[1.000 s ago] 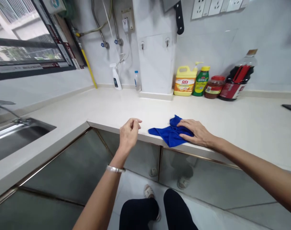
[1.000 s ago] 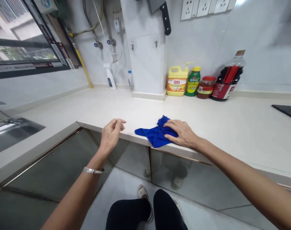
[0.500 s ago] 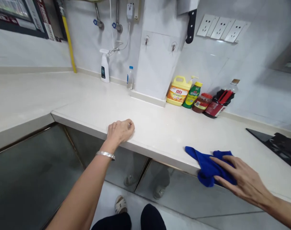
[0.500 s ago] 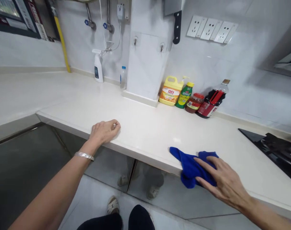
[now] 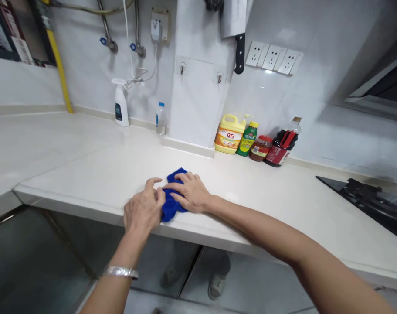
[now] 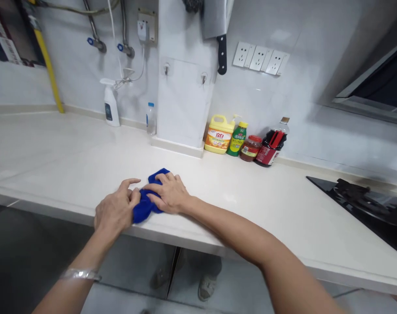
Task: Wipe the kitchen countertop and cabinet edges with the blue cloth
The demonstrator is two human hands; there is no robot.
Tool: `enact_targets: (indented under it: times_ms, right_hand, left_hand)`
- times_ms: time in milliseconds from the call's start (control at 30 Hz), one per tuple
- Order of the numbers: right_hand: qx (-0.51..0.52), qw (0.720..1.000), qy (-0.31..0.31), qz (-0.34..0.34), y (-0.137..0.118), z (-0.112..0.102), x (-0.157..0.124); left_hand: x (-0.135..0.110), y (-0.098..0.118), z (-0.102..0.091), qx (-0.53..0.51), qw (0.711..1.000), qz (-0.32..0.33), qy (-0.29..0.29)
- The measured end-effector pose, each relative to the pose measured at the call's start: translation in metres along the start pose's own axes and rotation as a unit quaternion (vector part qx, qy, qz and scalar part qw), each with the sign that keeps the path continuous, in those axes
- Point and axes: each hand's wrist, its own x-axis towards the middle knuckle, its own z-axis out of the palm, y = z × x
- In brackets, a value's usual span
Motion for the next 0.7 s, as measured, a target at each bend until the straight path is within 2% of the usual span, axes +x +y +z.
enact_targets:
  times_ms: [100,167,267,333,400,500,600,700]
  right_hand:
    - [0.001,0.999,-0.011,0.04,0.02,0.011,0.056]
    - [0.004,0.997,-0.013,0.07,0.035,0.017,0.081]
    - [0.005,0.992,-0.021,0.124,0.065,0.021,0.096]
    - [0.002,0.988,-0.031,0.151,0.09,0.022,0.089]
    - [-0.001,0.983,-0.036,0.179,0.121,0.019,0.071]
    - [-0.01,0.971,-0.033,0.239,0.174,0.008,0.022]
    - [-0.029,0.944,-0.029,0.328,0.227,-0.01,-0.051]
    - [-0.058,0.899,-0.022,0.434,0.271,-0.03,-0.139]
  left_hand:
    - [-0.001,0.0,-0.001,-0.013,1.0,-0.022,0.005]
    - [-0.001,0.0,-0.002,-0.016,0.999,-0.028,0.01]
    - [0.0,0.0,-0.004,-0.01,1.0,-0.029,-0.005]
    - [0.002,0.0,-0.005,0.007,0.999,-0.03,-0.023]
    - [0.004,-0.001,-0.006,0.021,0.999,-0.036,-0.031]
    - [0.007,-0.003,-0.006,0.02,0.998,-0.049,-0.027]
    - [0.012,-0.005,-0.005,0.018,0.998,-0.054,-0.027]
    - [0.02,-0.011,-0.004,0.032,0.998,-0.046,-0.017]
